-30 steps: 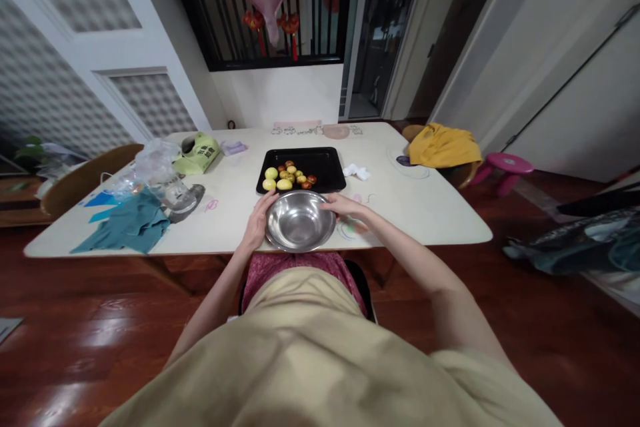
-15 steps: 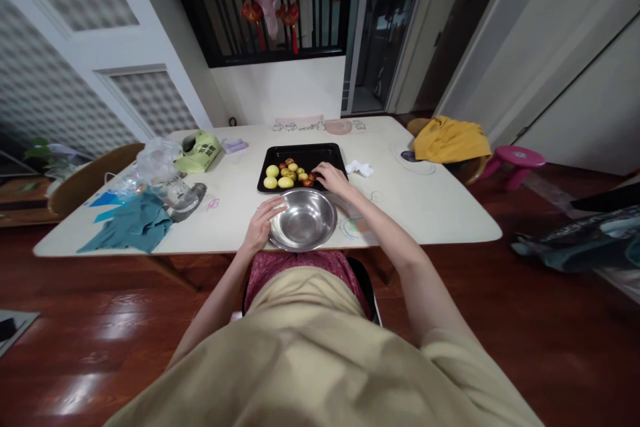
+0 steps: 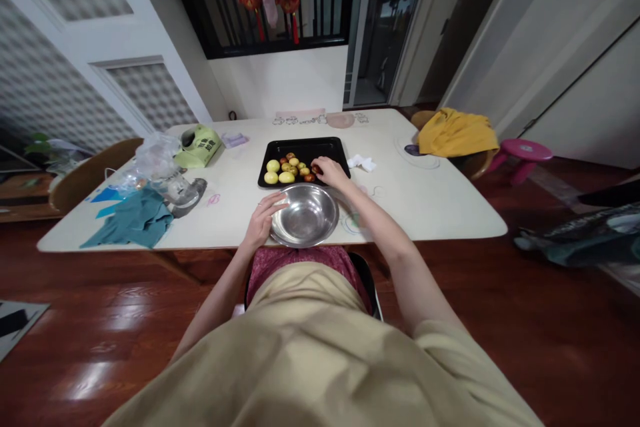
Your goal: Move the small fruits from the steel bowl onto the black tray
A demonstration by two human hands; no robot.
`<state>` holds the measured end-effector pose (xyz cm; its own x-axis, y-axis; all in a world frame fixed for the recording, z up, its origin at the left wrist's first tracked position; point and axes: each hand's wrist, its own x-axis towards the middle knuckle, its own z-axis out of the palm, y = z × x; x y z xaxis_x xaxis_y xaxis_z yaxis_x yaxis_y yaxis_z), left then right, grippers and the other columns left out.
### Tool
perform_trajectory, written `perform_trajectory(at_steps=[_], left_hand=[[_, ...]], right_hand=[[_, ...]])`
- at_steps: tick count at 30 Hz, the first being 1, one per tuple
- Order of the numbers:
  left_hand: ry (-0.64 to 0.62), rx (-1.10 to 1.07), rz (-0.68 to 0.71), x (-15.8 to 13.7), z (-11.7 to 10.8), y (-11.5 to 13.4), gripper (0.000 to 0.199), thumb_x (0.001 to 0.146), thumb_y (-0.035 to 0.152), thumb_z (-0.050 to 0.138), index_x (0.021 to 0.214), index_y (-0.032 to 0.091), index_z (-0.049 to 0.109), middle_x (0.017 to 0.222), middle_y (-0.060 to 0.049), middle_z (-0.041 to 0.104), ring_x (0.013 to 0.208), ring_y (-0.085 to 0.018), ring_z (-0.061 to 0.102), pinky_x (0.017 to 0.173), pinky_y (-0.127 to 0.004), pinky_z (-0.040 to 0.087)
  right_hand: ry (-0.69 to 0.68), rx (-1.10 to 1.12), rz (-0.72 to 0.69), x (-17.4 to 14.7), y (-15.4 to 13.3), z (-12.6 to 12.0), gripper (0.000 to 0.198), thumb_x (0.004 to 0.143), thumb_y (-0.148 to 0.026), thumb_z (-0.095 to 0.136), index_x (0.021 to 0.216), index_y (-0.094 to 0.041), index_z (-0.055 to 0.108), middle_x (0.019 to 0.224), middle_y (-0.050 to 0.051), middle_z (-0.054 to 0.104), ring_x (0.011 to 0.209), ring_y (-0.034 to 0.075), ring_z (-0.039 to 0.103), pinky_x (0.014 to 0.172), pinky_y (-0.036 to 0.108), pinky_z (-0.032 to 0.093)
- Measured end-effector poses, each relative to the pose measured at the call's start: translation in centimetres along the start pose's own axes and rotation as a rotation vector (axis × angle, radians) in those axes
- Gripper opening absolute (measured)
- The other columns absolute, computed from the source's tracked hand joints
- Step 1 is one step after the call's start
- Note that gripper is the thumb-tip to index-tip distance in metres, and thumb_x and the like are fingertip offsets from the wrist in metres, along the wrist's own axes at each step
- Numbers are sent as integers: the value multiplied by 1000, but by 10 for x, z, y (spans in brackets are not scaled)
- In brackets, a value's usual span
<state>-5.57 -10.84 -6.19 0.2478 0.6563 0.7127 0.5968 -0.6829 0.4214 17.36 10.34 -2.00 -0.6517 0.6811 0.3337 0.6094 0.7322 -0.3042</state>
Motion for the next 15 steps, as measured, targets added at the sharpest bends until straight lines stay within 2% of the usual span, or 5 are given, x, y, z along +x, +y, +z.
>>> perform_trajectory(at_steps=[4,7,11,15], left_hand=[[-9,18,-16,0,0,1,69,111,59,18,131,22,73,145,-14,66,145,-30,54,120,-58,44],[-5,3,1,1,0,1,67,112,58,20,130,21,73,144,-14,66,144,-30,55,120,-58,44],[-14,15,-15,2,-1,3,70,111,59,18,128,20,73,143,-15,67,144,-30,55,119,-58,45],[-15,10,-13,2,-2,3,68,112,57,19,127,20,73,142,-15,67,143,-30,55,120,-57,44]], right_hand=[[230,38,-135,-30,-16,-12,35,99,-16,50,129,-20,67,131,14,69,124,28,62,106,42,53],[302,50,-205,-61,-34,-22,35,105,-22,46,133,-23,67,136,14,68,127,29,62,110,47,53],[269,68,-254,-98,-56,-31,36,107,-25,45,134,-26,68,139,13,68,127,30,64,110,50,54],[105,138,-353,-116,-66,-33,32,106,-28,52,132,-26,69,135,12,70,124,29,67,106,46,57]])
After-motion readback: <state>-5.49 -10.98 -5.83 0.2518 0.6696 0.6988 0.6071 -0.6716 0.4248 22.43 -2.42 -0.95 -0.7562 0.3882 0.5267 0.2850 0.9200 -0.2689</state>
